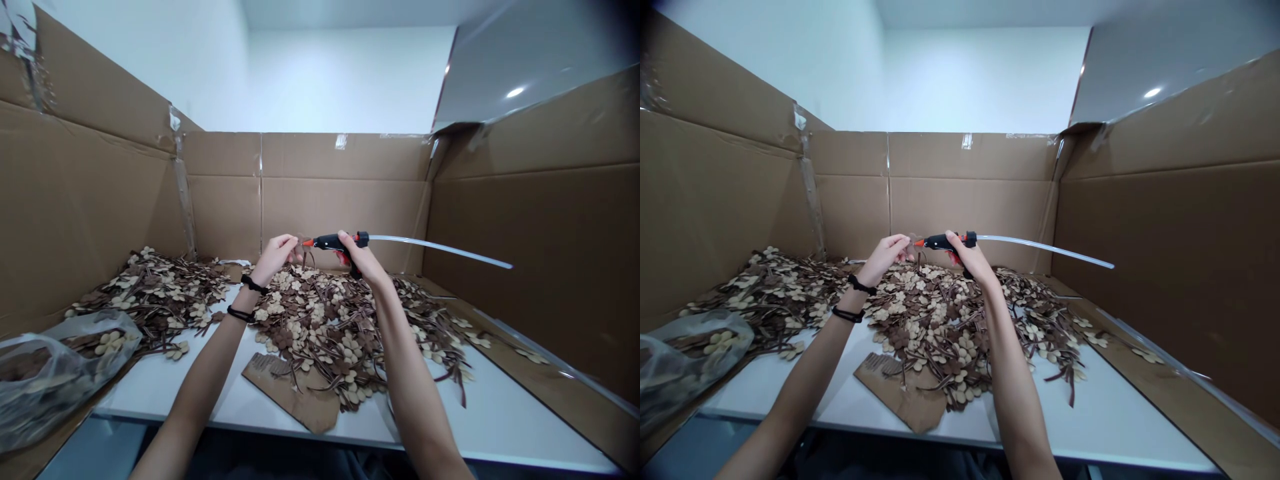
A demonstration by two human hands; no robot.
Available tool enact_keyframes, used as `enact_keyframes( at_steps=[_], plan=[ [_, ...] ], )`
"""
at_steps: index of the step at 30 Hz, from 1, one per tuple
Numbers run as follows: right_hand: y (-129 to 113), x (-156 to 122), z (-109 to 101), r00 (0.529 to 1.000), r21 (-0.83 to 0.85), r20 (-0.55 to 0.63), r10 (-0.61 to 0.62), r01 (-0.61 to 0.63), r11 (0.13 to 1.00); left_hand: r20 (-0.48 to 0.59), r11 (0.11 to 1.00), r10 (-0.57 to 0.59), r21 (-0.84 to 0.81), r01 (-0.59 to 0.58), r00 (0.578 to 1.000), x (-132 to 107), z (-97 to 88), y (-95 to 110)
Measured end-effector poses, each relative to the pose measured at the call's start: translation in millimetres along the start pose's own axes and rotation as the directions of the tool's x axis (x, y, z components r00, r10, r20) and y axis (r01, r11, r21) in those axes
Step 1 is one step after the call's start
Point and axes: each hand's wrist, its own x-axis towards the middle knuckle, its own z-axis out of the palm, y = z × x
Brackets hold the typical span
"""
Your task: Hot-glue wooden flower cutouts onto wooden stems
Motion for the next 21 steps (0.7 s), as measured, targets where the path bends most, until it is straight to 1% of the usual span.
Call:
enact_keyframes(
  at_steps=[4, 7, 9, 11, 12, 13, 14, 16, 17, 18, 19, 21],
  plan=[
    [-3.7, -0.6, 0.2, 1.000, -0.050, -0.008, -0.008, 0.008, 0.999, -0.007, 1.000, 0.007, 0.026, -0.007, 1.000, 3.1, -0.6, -6.4],
    [-11.2, -3.0, -1.2, 0.999, -0.162, -0.026, -0.022, 0.018, 0.987, -0.011, 0.993, 0.035, 0.114, -0.033, 0.999, 5.4, -2.7, -11.4],
    [-15.9, -4.6, -2.1, 0.996, -0.284, -0.089, -0.031, 0.005, 0.959, -0.046, 0.975, 0.059, 0.219, -0.048, 0.997, 5.7, -4.1, -12.9],
    [-18.2, -5.5, -1.4, 0.980, -0.351, -0.186, -0.068, -0.002, 0.936, -0.050, 0.961, 0.073, 0.272, -0.057, 0.996, 4.8, -4.5, -12.6],
    [-18.2, -5.5, -0.3, 0.972, -0.335, -0.220, -0.084, 0.005, 0.942, -0.025, 0.962, 0.071, 0.268, -0.062, 0.997, 4.0, -4.1, -12.1],
    [-17.4, -5.3, 1.4, 0.971, -0.278, -0.225, -0.083, 0.018, 0.960, 0.016, 0.965, 0.068, 0.251, -0.070, 0.998, 3.1, -3.3, -11.6],
    [-15.8, -4.9, 3.5, 0.979, -0.186, -0.193, -0.068, 0.032, 0.982, 0.056, 0.969, 0.068, 0.233, -0.080, 0.996, 2.2, -2.2, -11.3],
    [-11.0, -3.7, 8.3, 0.999, 0.022, -0.045, -0.021, 0.022, 1.000, 0.113, 0.970, 0.072, 0.222, -0.096, 0.991, 0.8, 0.8, -11.7],
    [-8.3, -3.0, 10.7, 1.000, 0.098, 0.027, -0.005, 0.002, 0.995, 0.127, 0.969, 0.072, 0.227, -0.099, 0.989, 0.5, 2.4, -12.5],
    [-5.5, -2.3, 12.7, 0.997, 0.143, 0.075, 0.007, -0.017, 0.990, 0.141, 0.968, 0.068, 0.230, -0.099, 0.988, 0.4, 3.8, -13.6],
    [-2.9, -1.7, 14.5, 0.996, 0.161, 0.091, 0.018, -0.033, 0.986, 0.156, 0.969, 0.059, 0.227, -0.094, 0.986, 0.6, 5.1, -14.9],
    [1.5, -0.5, 16.8, 0.998, 0.154, 0.061, 0.035, -0.044, 0.987, 0.183, 0.974, 0.040, 0.214, -0.080, 0.982, 1.5, 6.7, -17.8]
  ],
)
